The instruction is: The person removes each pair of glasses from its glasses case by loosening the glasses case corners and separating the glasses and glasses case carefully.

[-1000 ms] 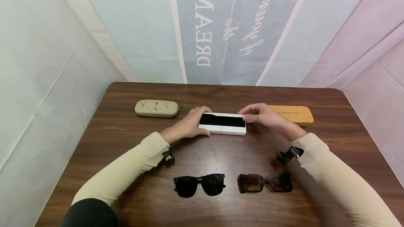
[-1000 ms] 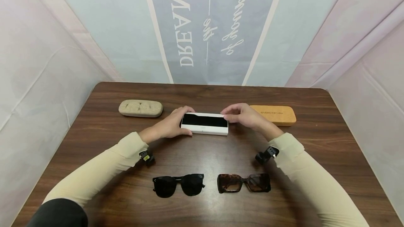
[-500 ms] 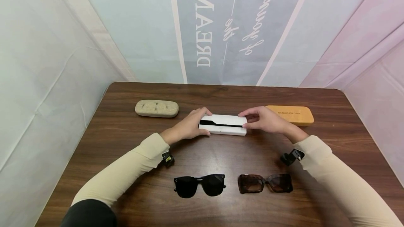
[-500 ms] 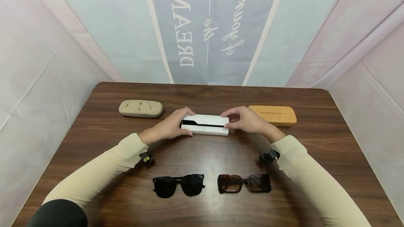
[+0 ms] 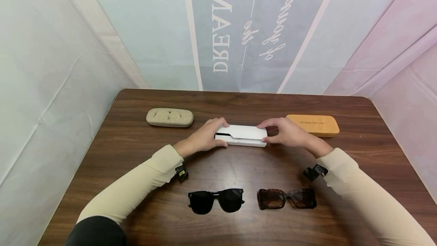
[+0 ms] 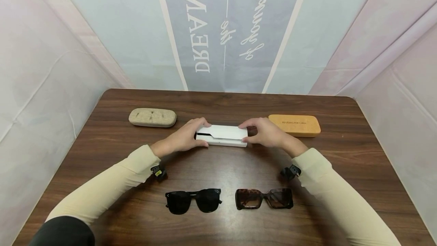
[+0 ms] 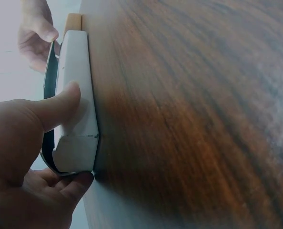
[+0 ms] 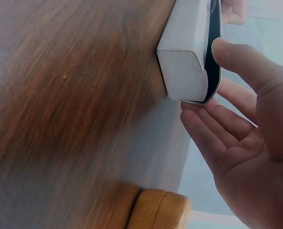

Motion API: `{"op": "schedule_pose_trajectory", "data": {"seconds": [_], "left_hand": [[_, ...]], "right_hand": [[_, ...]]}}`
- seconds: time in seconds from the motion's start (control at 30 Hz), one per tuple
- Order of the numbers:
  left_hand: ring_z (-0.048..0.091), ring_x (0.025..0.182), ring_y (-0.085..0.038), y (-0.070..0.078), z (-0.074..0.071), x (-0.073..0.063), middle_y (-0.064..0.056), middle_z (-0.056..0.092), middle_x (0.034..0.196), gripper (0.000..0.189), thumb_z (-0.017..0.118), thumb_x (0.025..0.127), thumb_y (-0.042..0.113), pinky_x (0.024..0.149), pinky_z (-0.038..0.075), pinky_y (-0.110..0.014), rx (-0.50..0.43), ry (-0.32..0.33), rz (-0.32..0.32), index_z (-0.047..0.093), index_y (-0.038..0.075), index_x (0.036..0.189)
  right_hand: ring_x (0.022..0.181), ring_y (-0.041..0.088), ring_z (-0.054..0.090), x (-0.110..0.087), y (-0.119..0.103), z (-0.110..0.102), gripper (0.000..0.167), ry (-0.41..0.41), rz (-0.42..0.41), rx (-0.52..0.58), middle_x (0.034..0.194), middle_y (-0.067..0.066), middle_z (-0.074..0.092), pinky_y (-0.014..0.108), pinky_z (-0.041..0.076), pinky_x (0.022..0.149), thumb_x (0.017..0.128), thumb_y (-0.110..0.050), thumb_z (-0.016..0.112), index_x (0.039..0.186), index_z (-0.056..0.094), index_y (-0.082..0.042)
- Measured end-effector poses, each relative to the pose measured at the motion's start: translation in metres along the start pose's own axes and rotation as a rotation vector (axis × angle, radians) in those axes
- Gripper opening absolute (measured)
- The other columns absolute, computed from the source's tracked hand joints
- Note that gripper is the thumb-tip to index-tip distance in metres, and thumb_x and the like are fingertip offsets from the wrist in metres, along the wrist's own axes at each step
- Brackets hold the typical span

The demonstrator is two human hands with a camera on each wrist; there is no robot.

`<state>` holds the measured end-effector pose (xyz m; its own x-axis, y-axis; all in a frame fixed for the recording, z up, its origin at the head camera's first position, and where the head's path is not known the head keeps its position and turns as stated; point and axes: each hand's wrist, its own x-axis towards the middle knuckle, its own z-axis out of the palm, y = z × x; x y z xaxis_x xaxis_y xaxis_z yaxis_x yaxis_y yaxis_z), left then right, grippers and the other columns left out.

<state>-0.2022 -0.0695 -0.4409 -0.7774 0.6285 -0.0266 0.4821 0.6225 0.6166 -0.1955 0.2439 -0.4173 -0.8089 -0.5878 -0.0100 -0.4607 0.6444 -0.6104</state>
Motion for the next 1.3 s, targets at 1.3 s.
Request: {"op": "schedule_pose_trajectory", "data": {"seconds": [1.3], "left_hand": [[0.052,0.124,-0.026,0.002,0.007,-0.011,-0.011,0.055,0.133,0.048,0.074,0.096,0.023,0.100,0.048,-0.039,0.278,0.057,0.136,0.053,0.007,0.136]], "right_hand": [[0.125,0.036,0.057,-0.011,-0.013,0.025,0.066,0.034,-0.017,-0.235,0.135,0.024,0.058,0.051,0.049,0.099,0.086,-0.010,0.081,0.144,0.051,0.004]]}}
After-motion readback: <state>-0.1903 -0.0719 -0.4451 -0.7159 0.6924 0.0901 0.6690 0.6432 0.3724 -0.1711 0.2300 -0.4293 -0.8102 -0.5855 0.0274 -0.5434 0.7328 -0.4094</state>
